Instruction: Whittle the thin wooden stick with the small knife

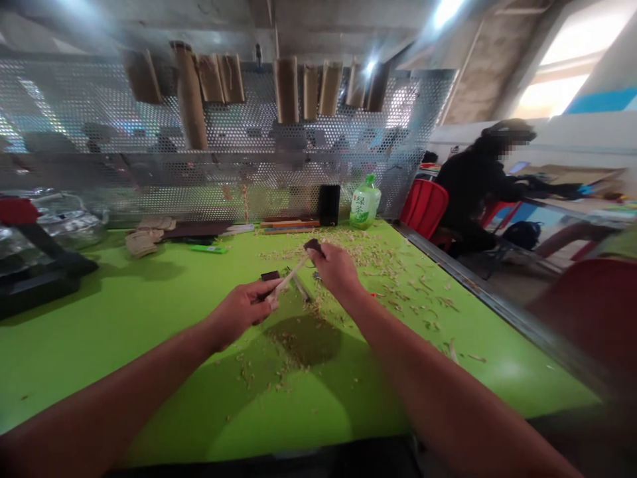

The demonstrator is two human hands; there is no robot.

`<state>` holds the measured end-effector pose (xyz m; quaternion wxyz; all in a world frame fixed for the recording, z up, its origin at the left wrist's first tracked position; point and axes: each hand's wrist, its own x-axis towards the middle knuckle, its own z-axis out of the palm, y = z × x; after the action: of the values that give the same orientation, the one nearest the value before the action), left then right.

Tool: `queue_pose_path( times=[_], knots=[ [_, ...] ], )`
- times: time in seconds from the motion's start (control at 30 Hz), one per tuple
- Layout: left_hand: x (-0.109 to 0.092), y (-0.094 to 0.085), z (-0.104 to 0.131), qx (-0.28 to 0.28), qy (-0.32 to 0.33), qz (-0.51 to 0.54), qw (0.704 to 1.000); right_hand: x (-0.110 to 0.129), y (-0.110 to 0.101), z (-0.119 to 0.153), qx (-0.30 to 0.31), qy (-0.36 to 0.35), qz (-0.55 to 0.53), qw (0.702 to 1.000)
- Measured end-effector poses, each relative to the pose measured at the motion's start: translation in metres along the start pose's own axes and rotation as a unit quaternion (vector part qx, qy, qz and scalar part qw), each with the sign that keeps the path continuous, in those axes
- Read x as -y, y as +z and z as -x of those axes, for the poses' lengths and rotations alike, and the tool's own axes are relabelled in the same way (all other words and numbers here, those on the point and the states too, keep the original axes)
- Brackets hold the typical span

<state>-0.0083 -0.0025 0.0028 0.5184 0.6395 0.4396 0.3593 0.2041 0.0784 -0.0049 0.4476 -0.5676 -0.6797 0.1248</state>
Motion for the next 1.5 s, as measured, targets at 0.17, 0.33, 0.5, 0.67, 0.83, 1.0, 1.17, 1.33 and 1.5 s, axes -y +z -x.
queue_pose_path(
  times=[0.17,0.33,0.5,0.67,0.83,1.0,1.17,1.33,1.5],
  knots=[
    [0.0,-0.005,0.001,0.063,0.015,0.153,0.986,-0.008,-0.005,-0.005,-0.025,0.067,-0.197,0.978],
    [-0.001,-0.007,0.0,0.061,0.042,0.229,0.971,0.018,0.003,0.015,0.09,0.09,-0.428,0.895],
    [-0.003,-0.006,0.0,0.048,0.055,0.242,0.968,0.026,0.001,0.019,0.101,0.084,-0.492,0.861],
    [0.005,-0.007,-0.003,0.055,0.018,0.212,0.976,0.028,-0.003,0.023,0.142,0.059,-0.487,0.86],
    [0.006,-0.008,-0.002,0.097,-0.041,0.099,0.989,0.035,-0.002,0.03,0.163,0.061,-0.513,0.841],
    [0.001,-0.006,-0.001,0.064,-0.026,0.074,0.995,0.039,-0.002,0.033,0.2,0.065,-0.525,0.825],
    [0.005,-0.005,-0.002,0.039,-0.011,0.123,0.992,0.037,-0.002,0.032,0.185,0.072,-0.543,0.816],
    [0.003,-0.006,0.002,0.058,0.018,0.187,0.981,0.031,0.0,0.029,0.168,0.089,-0.551,0.813],
    [0.002,-0.011,-0.008,-0.058,0.094,0.243,0.964,0.034,0.007,0.037,0.283,0.105,-0.494,0.815]
  ],
)
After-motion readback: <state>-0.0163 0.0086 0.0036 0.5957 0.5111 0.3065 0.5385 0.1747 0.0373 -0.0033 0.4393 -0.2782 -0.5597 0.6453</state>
